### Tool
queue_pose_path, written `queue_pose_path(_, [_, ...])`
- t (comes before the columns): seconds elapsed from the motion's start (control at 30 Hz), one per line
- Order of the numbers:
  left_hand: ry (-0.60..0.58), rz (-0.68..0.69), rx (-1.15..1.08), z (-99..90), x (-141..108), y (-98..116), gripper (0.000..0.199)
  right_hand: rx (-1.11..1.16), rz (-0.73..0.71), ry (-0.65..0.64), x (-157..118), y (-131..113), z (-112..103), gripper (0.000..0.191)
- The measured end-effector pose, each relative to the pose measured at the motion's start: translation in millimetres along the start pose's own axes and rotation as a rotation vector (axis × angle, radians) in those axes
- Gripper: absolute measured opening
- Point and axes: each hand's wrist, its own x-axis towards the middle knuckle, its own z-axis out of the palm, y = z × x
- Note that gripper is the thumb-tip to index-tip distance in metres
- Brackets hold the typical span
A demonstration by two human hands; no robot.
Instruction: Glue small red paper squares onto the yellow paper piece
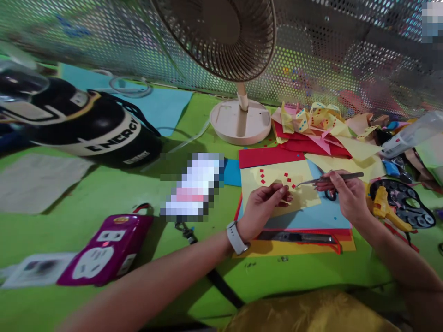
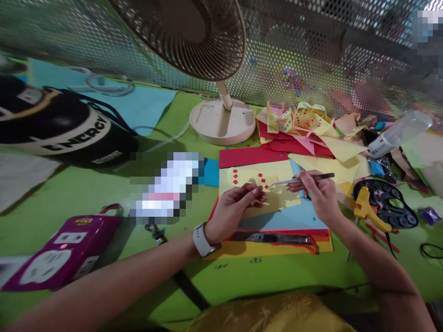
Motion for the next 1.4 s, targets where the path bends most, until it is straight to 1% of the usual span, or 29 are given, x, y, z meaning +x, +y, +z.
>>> queue_pose_path(0.1, [-0.016,0.005,-0.003,-1.0,-0.1,-1.0,0.029,-0.019,-0.007,-0.020,-0.3,0.2,0.7,0.021])
queue_pose_path(0.33, [-0.019,0.010,0.009,0.1,-0.2,0.3,0.030,-0.063,-0.027,-0.022,-3.1,-0.3,3.3,0.023])
queue_pose_path(0.77, [0.018,-0.002,0.052,2.5,-2.1,3.1,0.034,-0.140,-0.081,-0.016,-6.0,-2.1,2.9,0.025])
queue_pose_path(1.0, [0.016,-0.001,0.049,3.6,-2.2,4.3,0.036,-0.129,-0.076,-0.044,-5.9,-4.6,1.8,0.022])
queue_pose_path(1.17, [-0.008,0.000,0.088,4.5,-3.6,5.8,0.036,-0.129,-0.057,-0.040,-5.1,-8.4,2.2,0.023])
queue_pose_path(1.4, [-0.006,0.003,0.104,5.8,-4.6,7.0,0.034,-0.130,-0.041,-0.031,-5.9,-10.4,1.6,0.023])
